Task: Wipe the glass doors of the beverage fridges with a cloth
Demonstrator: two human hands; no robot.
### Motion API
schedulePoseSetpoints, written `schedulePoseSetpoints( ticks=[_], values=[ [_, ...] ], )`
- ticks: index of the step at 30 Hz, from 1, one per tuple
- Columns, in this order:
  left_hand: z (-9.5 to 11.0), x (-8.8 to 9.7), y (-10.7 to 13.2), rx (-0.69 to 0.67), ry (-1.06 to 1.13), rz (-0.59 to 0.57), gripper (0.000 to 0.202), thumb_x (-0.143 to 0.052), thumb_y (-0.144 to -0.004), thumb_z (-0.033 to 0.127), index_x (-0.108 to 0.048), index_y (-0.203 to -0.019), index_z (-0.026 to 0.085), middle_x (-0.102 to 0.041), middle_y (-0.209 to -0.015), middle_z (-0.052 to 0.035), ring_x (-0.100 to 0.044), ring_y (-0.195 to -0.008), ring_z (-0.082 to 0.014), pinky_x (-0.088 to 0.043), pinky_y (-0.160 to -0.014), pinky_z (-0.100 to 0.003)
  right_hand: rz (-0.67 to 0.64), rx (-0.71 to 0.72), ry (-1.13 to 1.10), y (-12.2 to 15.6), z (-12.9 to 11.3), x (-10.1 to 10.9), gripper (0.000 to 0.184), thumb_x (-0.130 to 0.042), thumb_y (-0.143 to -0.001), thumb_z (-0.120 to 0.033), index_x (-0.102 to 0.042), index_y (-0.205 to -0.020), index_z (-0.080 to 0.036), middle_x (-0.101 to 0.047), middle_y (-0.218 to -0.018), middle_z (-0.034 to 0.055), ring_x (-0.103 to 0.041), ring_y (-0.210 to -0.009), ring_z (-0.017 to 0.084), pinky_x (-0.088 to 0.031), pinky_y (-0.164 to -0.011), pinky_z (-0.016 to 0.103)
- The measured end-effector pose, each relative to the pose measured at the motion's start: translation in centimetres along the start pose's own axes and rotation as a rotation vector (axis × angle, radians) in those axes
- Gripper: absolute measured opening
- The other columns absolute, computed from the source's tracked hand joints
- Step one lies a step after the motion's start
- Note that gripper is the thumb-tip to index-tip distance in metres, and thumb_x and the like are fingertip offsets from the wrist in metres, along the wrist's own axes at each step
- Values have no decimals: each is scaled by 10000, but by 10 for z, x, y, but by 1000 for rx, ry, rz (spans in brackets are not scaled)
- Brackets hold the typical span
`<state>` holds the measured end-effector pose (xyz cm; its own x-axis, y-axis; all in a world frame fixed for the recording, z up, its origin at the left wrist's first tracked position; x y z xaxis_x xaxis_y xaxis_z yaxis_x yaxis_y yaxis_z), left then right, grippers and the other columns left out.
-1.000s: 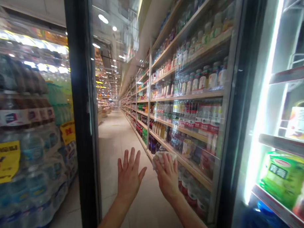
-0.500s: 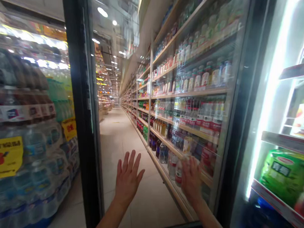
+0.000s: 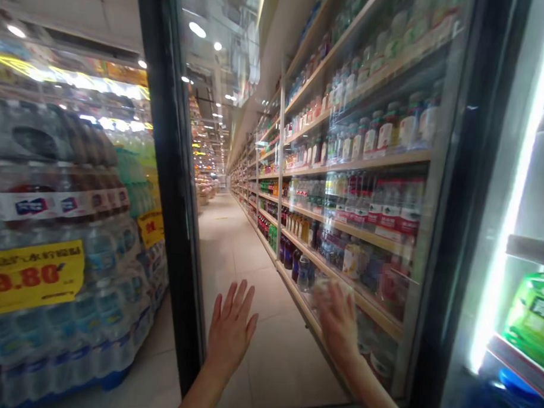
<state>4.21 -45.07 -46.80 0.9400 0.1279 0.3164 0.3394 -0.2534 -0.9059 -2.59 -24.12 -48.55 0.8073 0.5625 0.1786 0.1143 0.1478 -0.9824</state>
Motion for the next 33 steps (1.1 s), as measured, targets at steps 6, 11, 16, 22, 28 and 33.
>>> schedulePoseSetpoints(
  ticks=[6,11,16,22,28,33],
  values=[
    [-10,-1,25,100,-8,-52,583,-476,-853,243,-300,-1402,153,-414,-1410,-138,-204,-1386,-248,-235,-1104,-456,101,-78,-11,-4,-8,0,563,-394,-861,-104,-332,-1396,-270,-162,-1525,93,-218,-1375,301,-324,-1036,542],
    [-21,0,37,86,34,-99,641,-468,-853,219,-204,-1435,165,-359,-1446,-135,-259,-1370,-243,-299,-1075,-444,-95,480,-177,-13,-101,-24,361,-435,-856,-118,-595,-1139,-275,-493,-1355,4,-295,-1346,171,-219,-1122,406],
    [-33,9,45,187,72,-72,682,-458,-860,200,-119,-1450,164,-316,-1466,-156,-229,-1380,-260,-350,-1040,-480,63,162,-101,-70,-70,-13,364,-443,-856,-114,-575,-1183,-207,-424,-1402,109,-164,-1395,245,-186,-1103,508],
    [-43,23,45,185,146,-48,674,-446,-851,142,-130,-1446,154,-274,-1482,-157,-237,-1378,-244,-403,-1022,-417,-113,662,-212,-33,-135,-25,371,-385,-885,-133,-587,-1174,-250,-494,-1359,-16,-310,-1337,156,-189,-1133,371],
    [-58,50,29,224,197,79,677,-449,-844,111,-145,-1443,197,-248,-1491,-135,-259,-1370,-235,-362,-1058,-433,-91,411,-221,-82,-151,-41,432,-436,-864,-124,-510,-1274,-237,-431,-1407,77,-272,-1360,230,-210,-1103,491],
    [-75,65,21,231,158,138,677,-469,-836,118,-172,-1439,194,-277,-1479,-141,-260,-1368,-247,-316,-1083,-462,-252,826,-318,-55,-190,-51,391,-414,-912,-219,-475,-1298,-206,-432,-1411,30,-331,-1322,146,-286,-1095,343]
  ],
)
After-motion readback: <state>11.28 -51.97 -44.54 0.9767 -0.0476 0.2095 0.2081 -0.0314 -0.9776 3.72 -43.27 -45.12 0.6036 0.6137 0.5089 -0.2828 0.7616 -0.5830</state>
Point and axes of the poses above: each hand's wrist, its own y-axis away from the middle knuckle, its own x-axis out of the back of the hand, z = x × y, the point moved 7 cm from there along -y, towards the middle knuckle
